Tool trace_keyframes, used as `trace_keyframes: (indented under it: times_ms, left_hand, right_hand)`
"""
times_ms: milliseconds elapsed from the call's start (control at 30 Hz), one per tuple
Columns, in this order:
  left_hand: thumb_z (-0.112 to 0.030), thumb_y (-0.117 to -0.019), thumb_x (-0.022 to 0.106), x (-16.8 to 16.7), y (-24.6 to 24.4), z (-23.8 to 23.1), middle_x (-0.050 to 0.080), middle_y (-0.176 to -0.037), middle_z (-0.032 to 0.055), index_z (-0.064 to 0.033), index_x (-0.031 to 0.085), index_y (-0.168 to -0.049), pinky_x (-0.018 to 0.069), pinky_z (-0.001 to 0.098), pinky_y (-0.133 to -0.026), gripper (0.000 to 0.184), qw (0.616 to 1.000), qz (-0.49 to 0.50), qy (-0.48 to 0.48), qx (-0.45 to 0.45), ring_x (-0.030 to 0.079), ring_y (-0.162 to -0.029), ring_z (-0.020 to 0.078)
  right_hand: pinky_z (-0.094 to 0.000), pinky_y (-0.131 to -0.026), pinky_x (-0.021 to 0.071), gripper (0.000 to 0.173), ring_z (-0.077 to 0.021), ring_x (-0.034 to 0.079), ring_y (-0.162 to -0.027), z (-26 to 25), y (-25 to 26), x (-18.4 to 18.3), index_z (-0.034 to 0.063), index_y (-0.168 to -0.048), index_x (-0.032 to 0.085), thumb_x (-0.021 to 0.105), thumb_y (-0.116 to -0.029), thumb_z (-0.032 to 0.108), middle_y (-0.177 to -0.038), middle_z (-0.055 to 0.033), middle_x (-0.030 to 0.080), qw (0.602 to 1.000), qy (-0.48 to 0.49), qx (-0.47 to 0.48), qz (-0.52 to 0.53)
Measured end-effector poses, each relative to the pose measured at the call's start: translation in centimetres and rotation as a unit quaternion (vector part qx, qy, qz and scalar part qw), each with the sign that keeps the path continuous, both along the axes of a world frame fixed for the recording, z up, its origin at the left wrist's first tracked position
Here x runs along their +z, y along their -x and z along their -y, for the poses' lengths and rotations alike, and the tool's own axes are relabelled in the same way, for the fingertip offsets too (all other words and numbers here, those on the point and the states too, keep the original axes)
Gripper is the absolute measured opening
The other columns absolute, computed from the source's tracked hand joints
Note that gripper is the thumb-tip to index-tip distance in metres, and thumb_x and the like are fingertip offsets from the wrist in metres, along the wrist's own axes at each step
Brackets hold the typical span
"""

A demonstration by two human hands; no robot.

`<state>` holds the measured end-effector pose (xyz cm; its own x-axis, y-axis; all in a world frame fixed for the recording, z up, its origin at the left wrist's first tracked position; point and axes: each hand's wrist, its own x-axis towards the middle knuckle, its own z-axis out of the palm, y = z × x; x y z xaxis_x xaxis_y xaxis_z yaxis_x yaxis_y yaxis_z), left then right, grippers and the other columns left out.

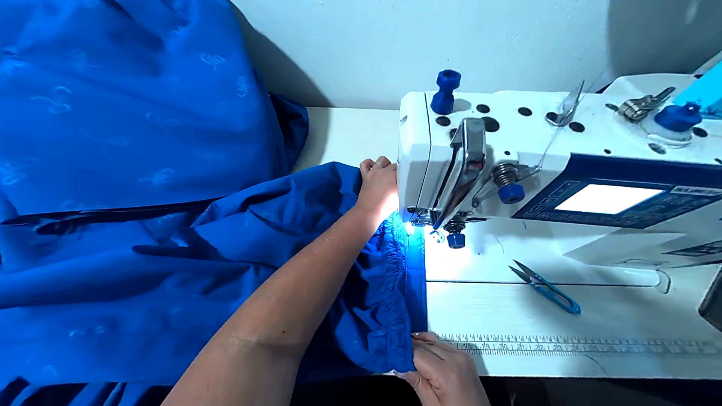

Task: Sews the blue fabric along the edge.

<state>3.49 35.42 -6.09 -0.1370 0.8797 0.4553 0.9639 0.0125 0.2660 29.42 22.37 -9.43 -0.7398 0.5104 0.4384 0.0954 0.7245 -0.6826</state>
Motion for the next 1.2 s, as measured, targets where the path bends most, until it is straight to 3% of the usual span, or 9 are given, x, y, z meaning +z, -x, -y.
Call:
trace_keyframes:
  times_ms: [200,400,567,733,833,967,1067,1133,1200]
  left_hand:
    - [-0.025,-0.0979,0.06,-1.8,2.6,-3.8,0.075,-0.111,0.0053,-0.0134,0.077,-0.111,0.0363,0.0578,-0.095,0.024,1.0,0.001,0.018,0.012,0.063,-0.11,0.0295]
    - [-0.02,-0.0928,0.066,-1.9,4.4,-5.8,0.073,-0.094,0.0094,-0.007,0.075,-0.092,0.0372,0.0587,-0.093,0.016,1.0,-0.002,-0.024,-0.008,0.064,-0.101,0.0326]
    - [-0.022,-0.0887,0.075,-1.8,6.0,-7.7,0.073,-0.097,0.0098,-0.0085,0.078,-0.096,0.0382,0.0609,-0.095,0.015,1.0,-0.011,-0.024,-0.014,0.065,-0.102,0.0338]
    - [-0.02,-0.0821,0.082,-1.7,6.8,-8.5,0.072,-0.104,0.0121,-0.0105,0.077,-0.099,0.0406,0.0658,-0.094,0.02,0.993,-0.004,-0.094,-0.071,0.064,-0.107,0.0378]
    - [-0.017,-0.0865,0.073,-0.9,5.9,-5.0,0.072,-0.111,0.0095,-0.0131,0.078,-0.098,0.0405,0.0668,-0.094,0.014,0.978,0.007,-0.101,-0.18,0.061,-0.118,0.0378]
    - [-0.023,-0.0935,0.062,4.5,4.0,3.4,0.073,-0.103,0.0098,-0.006,0.078,-0.084,0.0299,0.066,-0.106,0.025,0.924,0.075,0.175,-0.332,0.056,-0.126,0.0338]
    - [-0.051,-0.0853,0.072,5.9,1.6,8.3,0.071,-0.078,0.0026,-0.0117,0.075,-0.082,0.0407,0.0589,-0.099,0.039,0.901,0.01,0.195,-0.387,0.068,-0.089,0.022]
    - [-0.037,-0.0835,0.079,9.1,-1.7,13.9,0.068,-0.071,-0.0021,-0.0161,0.074,-0.095,0.051,0.0499,-0.09,0.024,0.903,-0.059,0.173,-0.389,0.067,-0.073,0.0176]
    - [-0.013,-0.0981,0.059,12.2,-4.5,19.6,0.059,-0.061,0.0037,-0.0099,0.07,-0.095,0.0543,0.0455,-0.082,0.012,0.89,-0.073,0.134,-0.429,0.063,-0.062,0.0222]
  right_hand:
    - [-0.0254,-0.102,0.0531,0.028,-0.0097,0.075,-0.097,-1.9,1.6,-0.2,0.004,-0.087,0.073,0.06,-0.1008,0.025,-0.091,-0.004,0.078,1.0,-0.008,-0.015,-0.003]
    - [-0.0244,-0.102,0.0537,0.027,-0.0077,0.074,-0.096,-4.6,2.9,0.2,0.0043,-0.088,0.074,0.062,-0.0999,0.025,-0.089,-0.0018,0.078,1.0,-0.003,-0.027,0.01]
    - [-0.0253,-0.1,0.0556,0.029,-0.0069,0.074,-0.095,-6.7,3.9,0.5,0.005,-0.088,0.074,0.061,-0.1011,0.028,-0.087,-0.0003,0.077,0.999,0.021,-0.031,0.024]
    - [-0.0227,-0.08,0.059,0.028,-0.0045,0.072,-0.089,-8.4,4.7,0.1,0.009,-0.088,0.077,0.061,-0.1005,0.029,-0.086,0.0014,0.076,0.995,0.078,-0.049,0.033]
    - [-0.0247,-0.091,0.0591,0.026,-0.0053,0.073,-0.1,-8.5,4.8,0.1,0.0099,-0.092,0.079,0.061,-0.1,0.027,-0.093,0.0019,0.078,0.996,0.065,-0.056,0.033]
    - [-0.0258,-0.095,0.0573,0.021,-0.0072,0.072,-0.105,-8.3,4.9,0.6,0.0075,-0.096,0.079,0.061,-0.0962,0.018,-0.098,-0.0003,0.079,0.996,0.053,-0.067,0.039]
    - [-0.0306,-0.096,0.0574,0.019,-0.0105,0.071,-0.111,-8.4,4.7,0.6,0.0078,-0.105,0.079,0.064,-0.094,0.013,-0.108,-0.0024,0.078,0.996,0.057,-0.045,0.045]
    - [-0.0386,-0.109,0.0505,0.022,-0.0148,0.065,-0.124,-8.0,4.1,0.9,0.0093,-0.111,0.076,0.065,-0.093,0.014,-0.116,-0.0024,0.075,0.999,0.019,0.028,0.026]
    - [-0.0466,-0.112,0.0474,0.021,-0.0188,0.068,-0.119,-6.3,3.4,2.2,0.0099,-0.11,0.073,0.059,-0.1011,0.022,-0.111,-0.0043,0.076,0.987,-0.11,0.107,-0.041]
